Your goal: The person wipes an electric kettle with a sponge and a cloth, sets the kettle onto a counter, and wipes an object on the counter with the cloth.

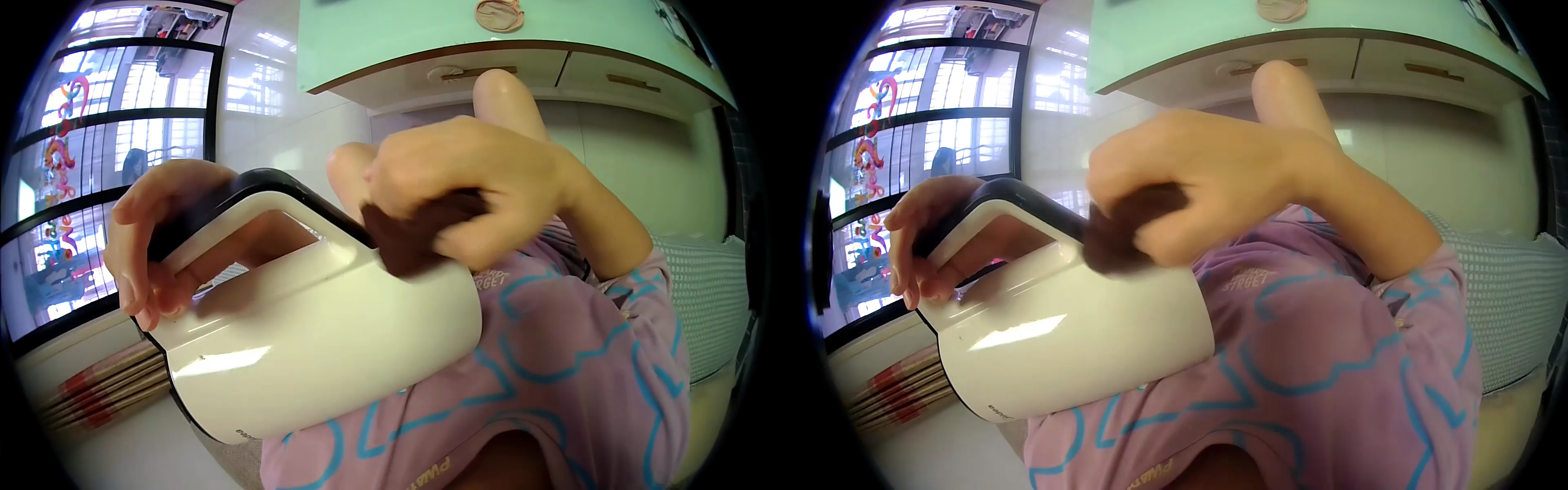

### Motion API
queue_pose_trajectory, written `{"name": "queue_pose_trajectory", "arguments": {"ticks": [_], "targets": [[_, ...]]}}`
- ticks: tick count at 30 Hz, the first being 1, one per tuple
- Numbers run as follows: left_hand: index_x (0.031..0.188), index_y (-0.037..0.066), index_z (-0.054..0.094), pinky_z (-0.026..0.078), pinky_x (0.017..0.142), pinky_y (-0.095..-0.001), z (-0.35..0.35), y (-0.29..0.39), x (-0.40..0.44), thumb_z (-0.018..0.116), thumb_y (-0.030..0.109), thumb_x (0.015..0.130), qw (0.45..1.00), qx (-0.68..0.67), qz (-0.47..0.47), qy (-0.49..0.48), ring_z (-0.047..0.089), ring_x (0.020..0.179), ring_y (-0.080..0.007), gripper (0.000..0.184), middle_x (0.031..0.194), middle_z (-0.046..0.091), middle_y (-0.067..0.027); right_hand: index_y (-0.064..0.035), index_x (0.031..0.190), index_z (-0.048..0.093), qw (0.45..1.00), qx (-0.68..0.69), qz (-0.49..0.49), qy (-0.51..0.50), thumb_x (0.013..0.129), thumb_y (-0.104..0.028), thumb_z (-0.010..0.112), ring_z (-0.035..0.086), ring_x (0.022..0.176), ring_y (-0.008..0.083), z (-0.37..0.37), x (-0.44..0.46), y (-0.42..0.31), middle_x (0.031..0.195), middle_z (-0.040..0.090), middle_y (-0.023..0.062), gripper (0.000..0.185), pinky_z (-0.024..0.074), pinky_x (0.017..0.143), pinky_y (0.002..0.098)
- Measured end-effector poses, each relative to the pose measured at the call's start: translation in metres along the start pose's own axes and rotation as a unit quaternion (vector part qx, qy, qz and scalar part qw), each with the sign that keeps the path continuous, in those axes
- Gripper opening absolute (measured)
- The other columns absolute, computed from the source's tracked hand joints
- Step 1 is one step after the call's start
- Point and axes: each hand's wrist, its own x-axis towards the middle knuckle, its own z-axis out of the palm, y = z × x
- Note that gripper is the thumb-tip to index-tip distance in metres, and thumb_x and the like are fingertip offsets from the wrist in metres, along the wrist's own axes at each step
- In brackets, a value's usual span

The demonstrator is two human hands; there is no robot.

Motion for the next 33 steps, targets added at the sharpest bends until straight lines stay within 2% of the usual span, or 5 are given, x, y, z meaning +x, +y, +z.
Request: {"name": "queue_pose_trajectory", "arguments": {"ticks": [7,11,24,28,33], "targets": [[0.073,0.013,0.068,0.046,0.106,-0.0215,0.004,-0.011,0.004,0.066,-0.015,0.080,0.999,0.018,0.038,-0.012,0.057,0.114,-0.0113,0.029,0.088,0.069,0.0009,0.0034,0.085,0.058,0.885,0.372,0.105,0.259,0.088,-0.033,0.057,0.060,0.070,0.0235,0.002,-0.026,0.013,0.082,0.064,0.0146,0.037,0.0477,0.065,0.0315],[0.085,0.010,0.069,0.040,0.112,-0.0392,0.003,-0.022,0.005,0.073,0.000,0.082,0.996,-0.049,0.075,0.013,0.068,0.095,-0.0106,0.011,0.084,0.073,-0.0012,-0.0004,0.122,0.058,0.969,0.133,0.179,0.109,0.091,-0.020,0.055,0.055,0.103,0.0180,0.025,-0.028,0.027,0.109,0.060,0.0071,0.037,0.0450,0.093,0.0316],[0.068,0.012,0.063,0.046,0.107,-0.0216,-0.018,0.023,0.002,0.066,-0.015,0.078,0.997,-0.002,-0.080,0.005,0.054,0.118,-0.0122,0.029,0.086,0.068,-0.0023,0.0020,0.107,0.058,0.975,-0.053,-0.214,0.038,0.081,-0.033,0.075,0.060,0.092,0.0344,0.026,-0.017,-0.005,0.110,0.062,0.0206,0.047,0.0512,0.079,0.0449],[0.061,0.013,0.054,0.031,0.119,-0.0329,-0.021,0.008,0.007,0.060,-0.015,0.077,0.999,0.007,0.039,0.005,0.059,0.104,-0.0114,0.033,0.078,0.062,0.0015,0.0061,0.123,0.057,0.942,-0.005,-0.177,0.285,0.082,-0.029,0.078,0.062,0.098,0.0358,0.062,0.024,-0.022,0.117,0.062,0.0213,0.057,0.0516,0.082,0.0414],[0.058,0.014,0.050,0.024,0.123,-0.0361,-0.014,0.011,0.003,0.055,-0.017,0.075,0.993,0.048,0.073,0.085,0.063,0.092,-0.0109,0.036,0.074,0.061,0.0035,0.0033,0.111,0.060,0.982,-0.175,-0.028,0.063,0.083,-0.023,0.070,0.060,0.086,0.0276,0.053,0.037,-0.048,0.104,0.061,0.0136,0.039,0.0493,0.078,0.0353]]}}
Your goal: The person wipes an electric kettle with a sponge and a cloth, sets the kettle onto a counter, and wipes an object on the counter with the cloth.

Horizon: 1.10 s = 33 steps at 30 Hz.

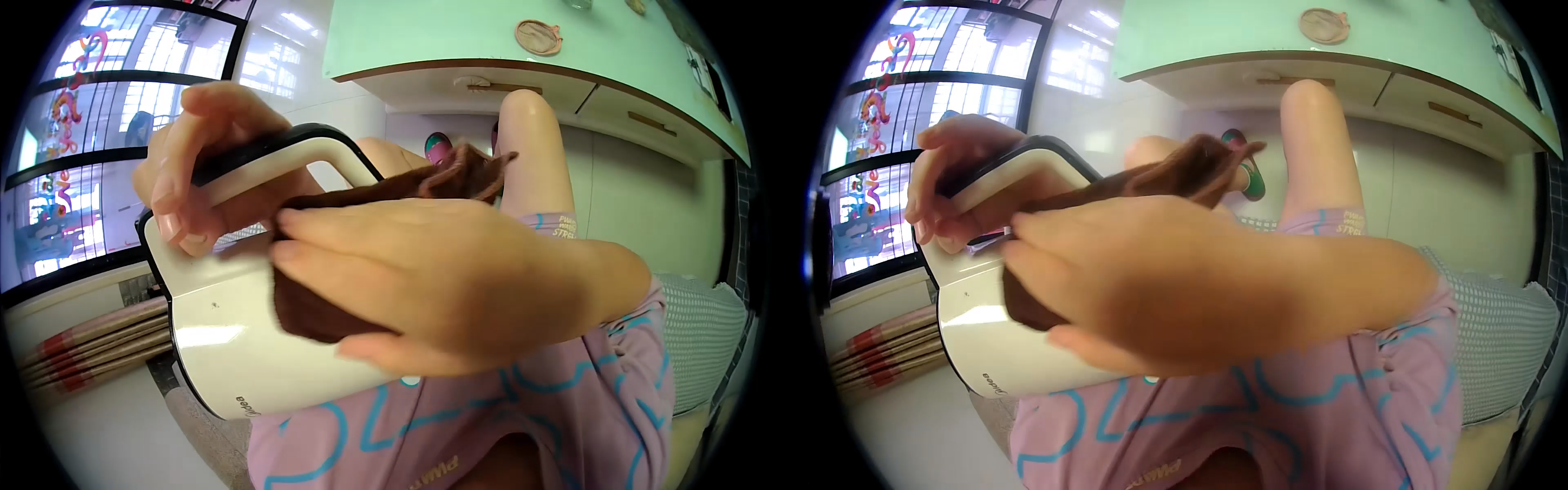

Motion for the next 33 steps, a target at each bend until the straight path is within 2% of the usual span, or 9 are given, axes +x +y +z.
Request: {"name": "queue_pose_trajectory", "arguments": {"ticks": [2,7,15,18,23,26,30,32,33], "targets": [[0.059,0.013,0.051,0.026,0.122,-0.0320,-0.006,0.009,0.001,0.056,-0.017,0.076,0.997,-0.045,-0.061,-0.029,0.063,0.092,-0.0102,0.035,0.076,0.062,0.0036,0.0062,0.123,0.059,0.998,-0.007,0.037,-0.041,0.078,-0.012,0.071,0.060,0.110,0.0373,-0.010,-0.020,0.002,0.129,0.057,0.0221,0.050,0.0485,0.099,0.0412],[0.063,0.013,0.047,0.029,0.121,-0.0363,-0.026,0.019,-0.003,0.059,-0.015,0.078,0.998,-0.056,-0.034,-0.023,0.063,0.091,-0.0092,0.034,0.073,0.057,0.0048,0.0047,0.120,0.061,0.997,-0.057,0.044,-0.002,0.073,0.003,0.054,0.063,0.101,0.0354,-0.029,-0.064,0.032,0.117,0.064,0.0191,0.047,0.0507,0.089,0.0395],[0.068,0.014,0.049,0.029,0.121,-0.0483,-0.025,0.007,0.004,0.062,-0.010,0.080,0.990,0.130,-0.017,-0.054,0.063,0.091,-0.0097,0.030,0.073,0.057,0.0071,-0.0021,0.104,0.064,0.997,-0.013,0.055,-0.056,0.067,0.004,0.058,0.062,0.087,0.0304,-0.009,-0.001,0.015,0.097,0.067,0.0102,0.038,0.0487,0.082,0.0398],[0.073,0.013,0.060,0.031,0.119,-0.0459,-0.018,0.007,0.006,0.067,-0.008,0.079,0.971,0.224,-0.009,-0.083,0.064,0.090,-0.0075,0.023,0.081,0.066,0.0065,-0.0036,0.094,0.063,0.984,-0.028,0.047,-0.169,0.066,0.003,0.059,0.062,0.086,0.0331,-0.010,0.022,0.002,0.088,0.066,0.0121,0.030,0.0495,0.082,0.0423],[0.098,0.006,0.055,0.040,0.087,-0.0183,-0.004,0.002,-0.007,0.059,-0.016,0.080,0.998,0.061,0.003,0.019,0.049,0.070,-0.0030,0.028,0.076,0.056,0.0052,-0.0057,0.087,0.062,0.993,-0.059,0.083,-0.063,0.060,0.003,0.057,0.057,0.072,0.0319,-0.011,-0.013,0.017,0.077,0.060,0.0076,0.029,0.0472,0.067,0.0406],[0.095,0.005,0.056,0.043,0.090,-0.0147,-0.004,0.017,-0.007,0.057,-0.019,0.078,0.997,0.003,-0.070,0.041,0.050,0.069,-0.0020,0.029,0.074,0.055,0.0037,-0.0080,0.089,0.062,0.989,-0.135,0.057,-0.012,0.059,0.002,0.057,0.053,0.068,0.0286,-0.023,-0.030,0.020,0.076,0.058,0.0049,0.032,0.0438,0.062,0.0363],[0.066,0.010,0.051,0.036,0.116,-0.0279,-0.003,0.007,-0.004,0.059,-0.019,0.078,0.991,-0.095,-0.084,0.036,0.058,0.079,-0.0060,0.032,0.072,0.056,0.0041,-0.0042,0.092,0.056,0.952,-0.209,0.212,-0.071,0.069,0.004,0.056,0.055,0.073,0.0291,-0.048,-0.049,0.022,0.085,0.060,0.0128,0.024,0.0452,0.066,0.0373],[0.065,0.011,0.047,0.034,0.119,-0.0352,-0.003,0.000,0.003,0.060,-0.018,0.079,0.998,0.030,0.036,-0.032,0.060,0.083,-0.0082,0.035,0.071,0.057,0.0037,-0.0037,0.099,0.058,0.935,-0.226,0.257,-0.087,0.068,0.006,0.054,0.059,0.080,0.0298,-0.051,-0.047,0.020,0.090,0.058,0.0116,0.032,0.0484,0.073,0.0347],[0.064,0.012,0.045,0.033,0.120,-0.0391,-0.007,0.002,0.004,0.060,-0.017,0.079,0.999,0.020,0.032,-0.037,0.061,0.085,-0.0089,0.036,0.070,0.056,0.0038,-0.0032,0.102,0.057,0.952,-0.184,0.244,0.018,0.070,0.006,0.055,0.061,0.084,0.0294,-0.054,-0.036,0.013,0.094,0.057,0.0117,0.033,0.0493,0.075,0.0341]]}}
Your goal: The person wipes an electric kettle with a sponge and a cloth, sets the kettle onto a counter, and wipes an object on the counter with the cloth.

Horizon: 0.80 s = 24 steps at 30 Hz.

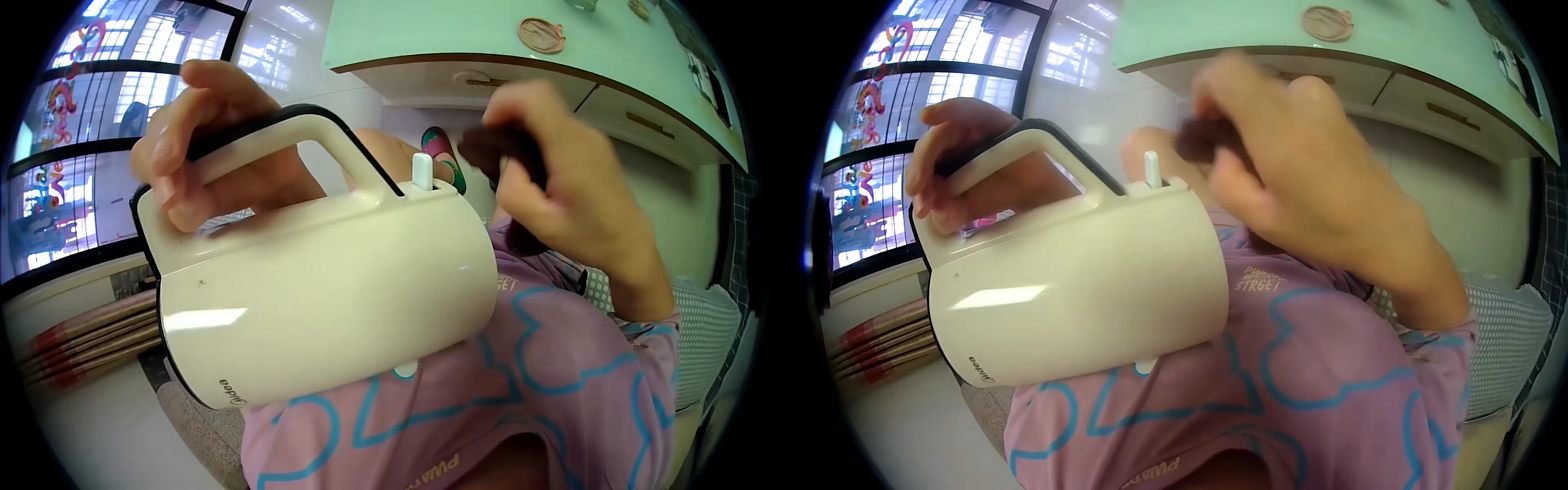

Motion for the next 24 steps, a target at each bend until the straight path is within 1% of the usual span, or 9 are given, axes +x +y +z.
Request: {"name": "queue_pose_trajectory", "arguments": {"ticks": [1,5,9,12,13,16,20,22,24], "targets": [[0.064,0.012,0.043,0.031,0.121,-0.0430,-0.008,0.005,-0.001,0.061,-0.017,0.079,1.000,-0.010,-0.004,-0.004,0.061,0.087,-0.0097,0.037,0.068,0.055,0.0038,-0.0027,0.105,0.056,0.993,0.069,0.002,0.092,0.072,0.006,0.055,0.062,0.087,0.0290,-0.004,0.008,-0.010,0.097,0.057,0.0117,0.033,0.0501,0.078,0.0335],[0.083,0.010,0.061,0.033,0.116,-0.0513,-0.021,-0.003,0.001,0.066,0.004,0.087,0.973,0.213,0.084,0.009,0.064,0.092,-0.0074,0.009,0.081,0.066,0.0049,-0.0033,0.116,0.056,0.955,0.246,-0.159,0.055,0.076,-0.007,0.065,0.062,0.101,0.0293,0.035,0.037,-0.041,0.109,0.060,0.0110,0.041,0.0493,0.085,0.0366],[0.078,0.009,0.061,0.032,0.117,-0.0470,-0.020,0.010,0.004,0.063,0.001,0.086,0.986,0.161,0.042,-0.022,0.064,0.091,-0.0082,0.012,0.081,0.067,0.0055,-0.0026,0.118,0.059,0.915,0.261,-0.305,-0.045,0.083,-0.019,0.067,0.056,0.114,0.0339,0.058,0.041,-0.037,0.122,0.060,0.0152,0.040,0.0454,0.097,0.0437],[0.070,0.014,0.048,0.034,0.120,-0.0434,-0.040,0.037,0.002,0.060,-0.004,0.088,0.983,0.180,-0.024,-0.033,0.063,0.093,-0.0108,0.028,0.082,0.064,0.0069,-0.0021,0.133,0.056,0.943,0.203,-0.253,-0.080,0.095,-0.029,0.059,0.054,0.120,0.0352,0.055,0.014,0.010,0.136,0.056,0.0171,0.047,0.0406,0.102,0.0451],[0.070,0.014,0.048,0.034,0.120,-0.0434,-0.048,0.044,0.004,0.060,-0.004,0.088,0.983,0.181,-0.021,-0.033,0.063,0.093,-0.0108,0.028,0.082,0.064,0.0069,-0.0076,0.128,0.060,0.951,0.201,-0.225,-0.067,0.086,-0.010,0.064,0.054,0.115,0.0323,0.051,0.003,0.024,0.129,0.061,0.0098,0.043,0.0439,0.099,0.0415],[0.077,0.015,0.056,0.038,0.114,-0.0412,-0.069,0.071,0.005,0.051,0.004,0.097,0.975,0.174,-0.116,-0.073,0.064,0.096,-0.0131,0.023,0.097,0.068,0.0039,-0.0079,0.119,0.065,0.981,0.147,0.044,-0.122,0.093,-0.009,0.058,0.059,0.103,0.0279,0.048,-0.027,0.061,0.116,0.065,0.0052,0.027,0.0469,0.092,0.0374],[0.087,0.015,0.062,0.045,0.092,-0.0353,-0.092,0.081,0.005,0.049,0.006,0.099,0.970,0.186,-0.154,-0.004,0.054,0.075,-0.0117,0.020,0.109,0.068,0.0016,-0.0037,0.112,0.064,0.986,0.104,-0.007,0.129,0.091,-0.018,0.065,0.063,0.097,0.0233,0.033,-0.008,0.051,0.113,0.064,0.0102,0.025,0.0506,0.086,0.0340],[0.088,0.015,0.061,0.044,0.087,-0.0349,-0.094,0.072,-0.001,0.050,0.006,0.098,0.961,0.226,-0.161,0.001,0.051,0.072,-0.0118,0.017,0.109,0.067,0.0014,-0.0050,0.122,0.056,0.901,0.417,0.030,0.118,0.097,-0.033,0.057,0.058,0.110,0.0200,0.018,0.010,0.023,0.121,0.062,0.0111,0.038,0.0467,0.096,0.0342],[0.088,0.014,0.061,0.043,0.079,-0.0351,-0.113,0.074,-0.006,0.052,0.004,0.096,0.943,0.257,-0.208,0.027,0.047,0.068,-0.0123,0.015,0.109,0.066,0.0015,-0.0043,0.135,0.047,0.911,0.393,-0.127,-0.020,0.100,-0.044,0.046,0.046,0.130,0.0249,0.033,0.027,0.042,0.139,0.051,0.0146,0.053,0.0346,0.109,0.0375]]}}
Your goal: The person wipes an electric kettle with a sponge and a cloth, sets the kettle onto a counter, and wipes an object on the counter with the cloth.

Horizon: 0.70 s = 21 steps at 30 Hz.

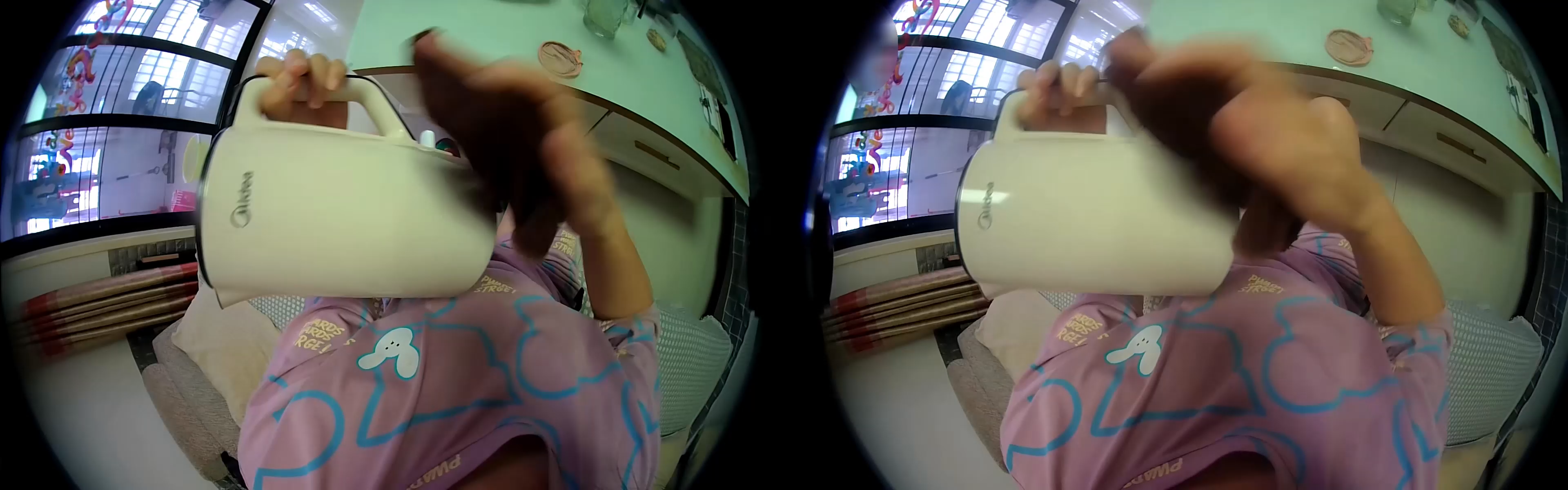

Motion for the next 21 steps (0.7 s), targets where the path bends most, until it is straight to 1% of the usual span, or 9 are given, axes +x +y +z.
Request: {"name": "queue_pose_trajectory", "arguments": {"ticks": [2,3,4,7,8,9,12,15,21], "targets": [[0.095,0.009,0.061,0.044,0.071,-0.0349,0.014,-0.018,0.006,0.052,0.006,0.096,0.999,0.039,0.029,0.002,0.048,0.066,-0.0142,0.009,0.103,0.065,-0.0023,-0.0040,0.149,0.032,0.977,-0.061,0.038,-0.199,0.103,-0.049,0.038,0.026,0.147,0.0275,0.014,0.014,0.014,0.158,0.030,0.0175,0.065,0.0172,0.119,0.0375],[0.098,0.006,0.061,0.044,0.067,-0.0349,0.021,-0.028,0.008,0.053,0.007,0.095,0.997,0.059,0.044,0.004,0.048,0.066,-0.0152,0.009,0.100,0.065,-0.0042,-0.0059,0.150,0.029,0.982,0.030,0.061,-0.177,0.102,-0.047,0.041,0.023,0.148,0.0255,0.012,0.014,0.026,0.162,0.021,0.0168,0.065,0.0156,0.120,0.0371],[0.101,0.004,0.060,0.047,0.066,-0.0353,0.010,-0.021,0.028,0.055,0.011,0.095,0.988,0.092,-0.071,-0.102,0.053,0.068,-0.0172,0.010,0.098,0.064,-0.0076,-0.0060,0.151,0.029,0.985,0.074,0.072,-0.140,0.101,-0.048,0.043,0.023,0.148,0.0247,0.015,0.011,0.037,0.162,0.022,0.0158,0.066,0.0166,0.120,0.0371],[0.105,0.001,0.061,0.051,0.071,-0.0343,0.032,-0.032,0.004,0.062,0.020,0.094,0.960,0.277,-0.020,-0.022,0.060,0.082,-0.0183,0.022,0.099,0.064,-0.0107,-0.0046,0.149,0.033,0.985,0.125,0.111,-0.031,0.100,-0.043,0.042,0.030,0.143,0.0234,0.022,0.011,0.046,0.156,0.033,0.0105,0.063,0.0210,0.118,0.0366],[0.106,0.000,0.061,0.052,0.073,-0.0339,0.035,-0.036,0.004,0.064,0.023,0.093,0.954,0.300,-0.021,-0.009,0.063,0.086,-0.0186,0.026,0.099,0.064,-0.0117,-0.0038,0.149,0.034,0.970,0.208,0.125,0.018,0.101,-0.042,0.042,0.034,0.139,0.0210,0.029,0.017,0.043,0.151,0.037,0.0098,0.061,0.0240,0.116,0.0352],[0.105,0.000,0.062,0.052,0.073,-0.0339,0.040,-0.041,0.001,0.064,0.023,0.093,0.943,0.332,-0.029,0.021,0.063,0.086,-0.0186,0.026,0.099,0.064,-0.0116,-0.0033,0.147,0.036,0.985,0.141,0.087,0.048,0.101,-0.040,0.042,0.039,0.135,0.0195,0.027,0.026,0.038,0.147,0.041,0.0097,0.059,0.0280,0.113,0.0331],[0.103,-0.001,0.062,0.052,0.073,-0.0337,0.041,-0.049,-0.001,0.064,0.022,0.091,0.920,0.371,-0.060,0.111,0.063,0.085,-0.0185,0.025,0.097,0.065,-0.0114,-0.0004,0.144,0.040,0.980,0.147,0.057,0.122,0.103,-0.037,0.042,0.047,0.122,0.0164,0.031,0.046,0.027,0.135,0.050,0.0086,0.055,0.0348,0.106,0.0302],[0.102,-0.001,0.063,0.051,0.073,-0.0335,0.039,-0.060,-0.004,0.064,0.021,0.090,0.892,0.396,-0.093,0.195,0.063,0.084,-0.0184,0.024,0.096,0.065,-0.0112,0.0028,0.146,0.034,0.988,0.036,0.052,0.140,0.103,-0.034,0.039,0.045,0.129,0.0191,0.022,0.057,0.012,0.142,0.046,0.0132,0.057,0.0320,0.111,0.0316],[0.098,-0.002,0.064,0.050,0.073,-0.0331,0.022,-0.071,0.004,0.063,0.019,0.088,0.839,0.406,-0.141,0.333,0.063,0.083,-0.0181,0.023,0.093,0.067,-0.0108,0.0035,0.145,0.036,0.979,-0.063,0.045,0.190,0.105,-0.038,0.039,0.047,0.125,0.0175,0.009,0.065,0.026,0.137,0.049,0.0123,0.058,0.0359,0.106,0.0290]]}}
